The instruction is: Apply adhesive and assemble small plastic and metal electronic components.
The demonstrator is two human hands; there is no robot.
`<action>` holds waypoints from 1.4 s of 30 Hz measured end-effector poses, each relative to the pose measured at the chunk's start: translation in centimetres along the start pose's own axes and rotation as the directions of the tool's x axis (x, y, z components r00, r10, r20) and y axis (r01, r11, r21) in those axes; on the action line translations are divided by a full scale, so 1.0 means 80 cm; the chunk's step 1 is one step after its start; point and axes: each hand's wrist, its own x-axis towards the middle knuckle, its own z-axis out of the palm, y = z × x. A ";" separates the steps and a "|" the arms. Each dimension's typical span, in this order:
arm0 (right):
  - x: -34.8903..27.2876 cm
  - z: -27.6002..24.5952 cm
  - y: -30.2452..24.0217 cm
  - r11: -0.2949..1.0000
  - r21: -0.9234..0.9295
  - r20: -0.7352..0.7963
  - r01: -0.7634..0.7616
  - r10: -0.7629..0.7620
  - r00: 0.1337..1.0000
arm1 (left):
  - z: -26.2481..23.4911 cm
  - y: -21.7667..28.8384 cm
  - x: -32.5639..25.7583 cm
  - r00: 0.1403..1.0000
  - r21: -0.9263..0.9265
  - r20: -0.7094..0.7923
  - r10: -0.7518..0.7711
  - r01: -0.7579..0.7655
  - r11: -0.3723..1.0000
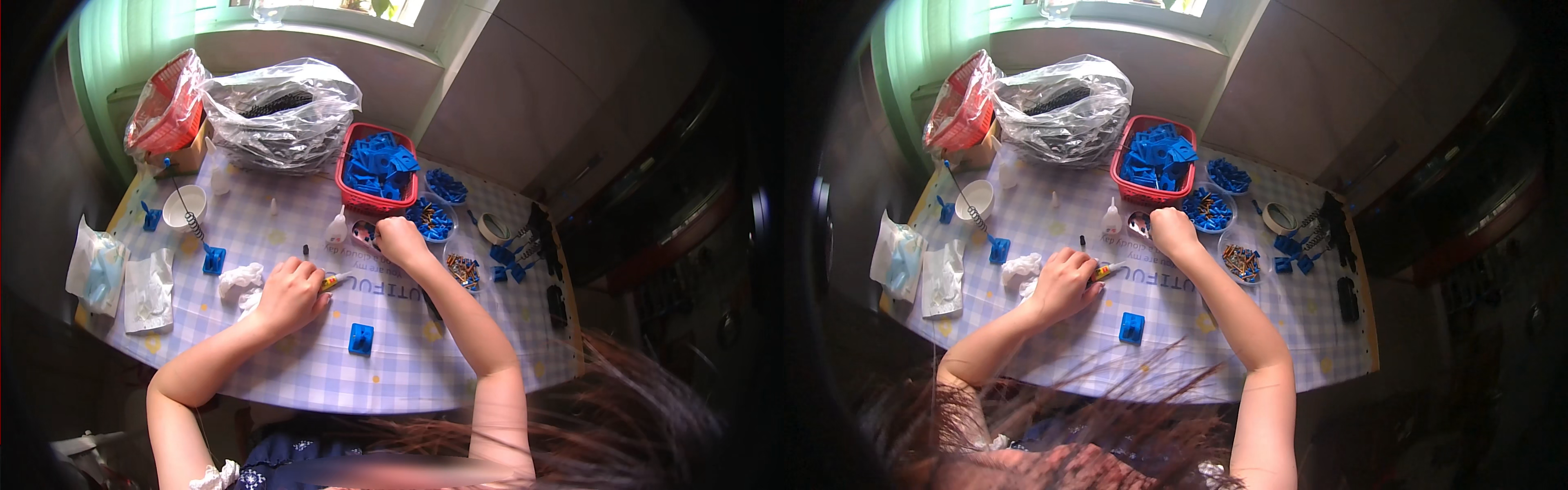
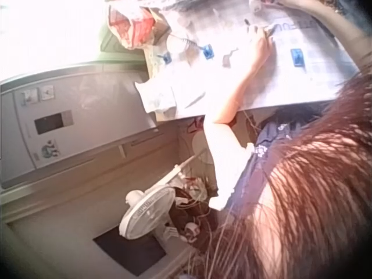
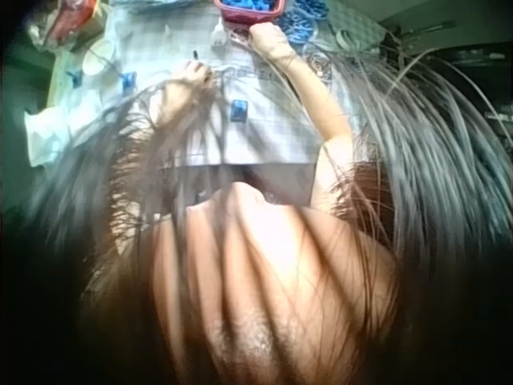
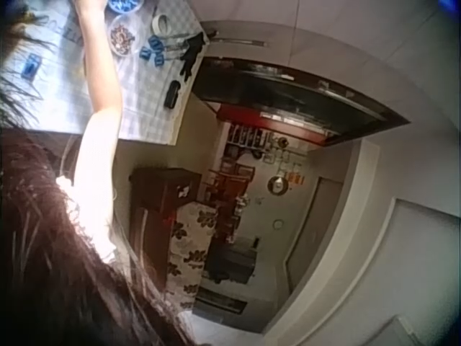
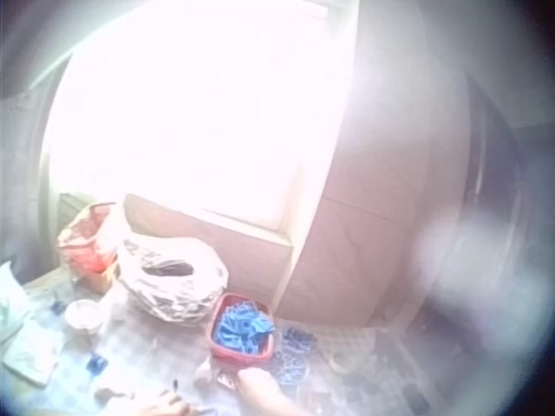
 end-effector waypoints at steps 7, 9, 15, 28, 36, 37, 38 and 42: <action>0.011 -0.020 -0.016 0.999 -0.011 0.101 -0.044 0.045 0.994 | 0.004 -0.006 -0.001 1.000 0.021 0.023 -0.017 0.016 1.000; 0.008 -0.026 -0.015 0.999 0.047 0.043 -0.011 0.009 0.999 | 0.008 -0.008 -0.001 1.000 0.023 0.022 -0.018 0.017 1.000; -0.014 -0.048 -0.018 0.921 0.389 -0.099 0.026 0.013 0.995 | 0.007 -0.008 0.002 0.997 -0.049 0.042 -0.069 0.071 0.996; -0.075 -0.030 -0.005 0.377 0.920 0.048 -0.108 0.167 0.985 | -0.007 -0.042 0.063 0.989 -0.146 -0.077 -0.123 0.111 0.983; -0.046 -0.027 -0.010 0.028 0.981 0.190 -0.194 0.103 0.976 | 0.010 -0.005 0.075 0.994 -0.357 -0.074 -0.086 0.054 0.932; -0.049 -0.026 -0.007 0.010 0.981 0.190 -0.191 0.087 0.978 | 0.014 0.002 0.077 0.995 -0.406 -0.063 -0.076 0.044 0.913; -0.051 -0.025 -0.004 -0.008 0.982 0.189 -0.189 0.070 0.979 | 0.017 0.010 0.082 0.996 -0.421 -0.027 -0.080 0.061 0.905; -0.052 -0.028 0.000 0.009 0.979 0.204 -0.204 -0.011 0.979 | 0.037 0.022 0.101 0.989 -0.365 -0.145 -0.013 -0.041 0.930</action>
